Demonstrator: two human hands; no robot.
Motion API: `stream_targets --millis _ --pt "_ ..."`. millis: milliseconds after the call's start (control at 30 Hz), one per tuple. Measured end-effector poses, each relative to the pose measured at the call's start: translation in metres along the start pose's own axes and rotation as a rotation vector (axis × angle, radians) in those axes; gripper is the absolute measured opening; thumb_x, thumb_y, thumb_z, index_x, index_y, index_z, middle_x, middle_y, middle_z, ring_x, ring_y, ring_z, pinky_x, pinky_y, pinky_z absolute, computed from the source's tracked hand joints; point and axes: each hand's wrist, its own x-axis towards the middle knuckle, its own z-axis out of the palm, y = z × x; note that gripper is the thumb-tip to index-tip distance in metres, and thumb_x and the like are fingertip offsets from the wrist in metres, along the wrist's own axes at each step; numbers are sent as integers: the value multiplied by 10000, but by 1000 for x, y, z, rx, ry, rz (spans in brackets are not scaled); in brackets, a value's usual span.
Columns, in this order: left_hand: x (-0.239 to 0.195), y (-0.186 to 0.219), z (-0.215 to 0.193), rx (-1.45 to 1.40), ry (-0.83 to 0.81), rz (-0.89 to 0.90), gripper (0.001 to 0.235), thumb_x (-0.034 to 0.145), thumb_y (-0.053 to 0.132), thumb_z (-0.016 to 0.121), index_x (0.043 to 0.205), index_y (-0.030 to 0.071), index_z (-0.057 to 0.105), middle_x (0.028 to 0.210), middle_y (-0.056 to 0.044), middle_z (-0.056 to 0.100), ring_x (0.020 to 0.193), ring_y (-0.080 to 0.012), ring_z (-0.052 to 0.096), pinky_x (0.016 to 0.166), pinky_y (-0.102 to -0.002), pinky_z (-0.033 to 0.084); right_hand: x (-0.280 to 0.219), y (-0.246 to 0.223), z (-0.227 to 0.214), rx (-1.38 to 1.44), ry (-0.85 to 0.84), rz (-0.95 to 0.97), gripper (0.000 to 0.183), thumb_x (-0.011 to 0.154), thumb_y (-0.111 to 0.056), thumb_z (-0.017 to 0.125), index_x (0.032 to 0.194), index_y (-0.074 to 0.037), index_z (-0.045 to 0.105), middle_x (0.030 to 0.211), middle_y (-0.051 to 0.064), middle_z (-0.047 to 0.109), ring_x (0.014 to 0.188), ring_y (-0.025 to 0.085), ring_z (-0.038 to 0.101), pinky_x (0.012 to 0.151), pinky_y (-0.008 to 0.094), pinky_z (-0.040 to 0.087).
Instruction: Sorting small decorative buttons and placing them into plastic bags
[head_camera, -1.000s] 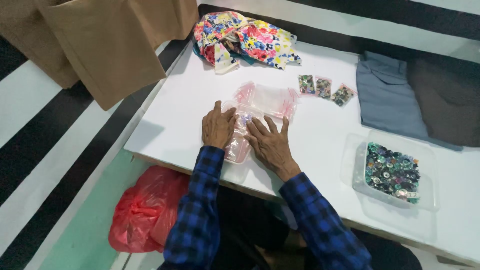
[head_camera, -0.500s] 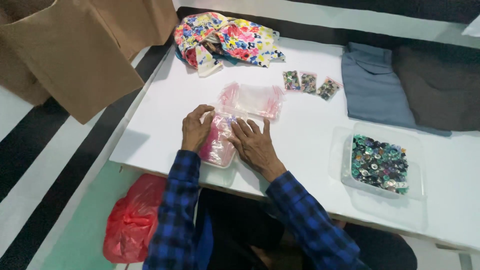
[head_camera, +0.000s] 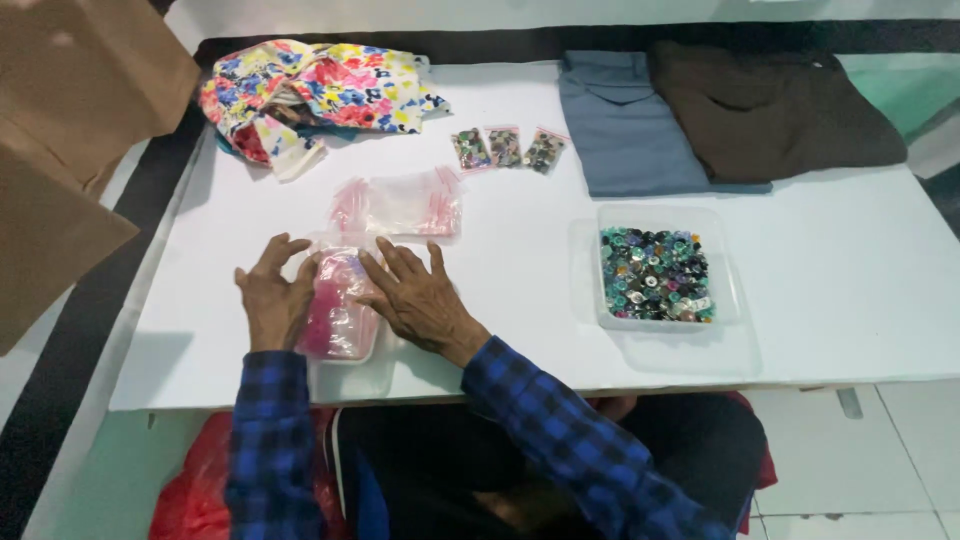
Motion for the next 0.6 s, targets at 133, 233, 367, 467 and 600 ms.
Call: stream_targets --millis 133,233,367,467,600 --pt "-1 35 -14 -17 57 78 283 1016 409 731 1197 193 711 1375 -150 648 1304 -396 571 1154 -699 189 -5 11 -16 -24 45 56 613 1059 -576 334 1479 -163 506 1425 167 570 1192 322 654 1102 645 376" --pt "-10 89 -14 -188 216 247 131 1019 118 786 1122 55 735 1239 -217 682 1191 -451 635 1059 -607 430 -9 29 -74 67 95 74 430 1076 -401 453 1386 -129 572 1306 131 616 1105 297 692 982 460 491" --pt "-24 162 17 -455 136 367 139 958 17 795 1081 25 732 1092 -179 708 1039 -354 702 895 -428 551 -41 103 -150 168 -20 266 221 1034 -239 599 1211 -137 684 1035 54 710 924 266 748 809 356 583" --pt "-42 225 53 -600 -27 374 164 908 27 790 1057 72 737 1002 -102 743 879 -273 744 776 -361 600 -79 195 -191 231 -160 369 183 996 -86 601 1159 -57 679 964 126 716 905 358 725 817 438 564" --pt "-65 293 120 -759 -473 464 250 882 -33 728 1114 60 716 945 -158 724 817 -338 759 702 -411 641 -74 231 -267 49 -683 730 290 968 -135 559 1147 -12 750 994 279 745 962 497 725 780 533 596"
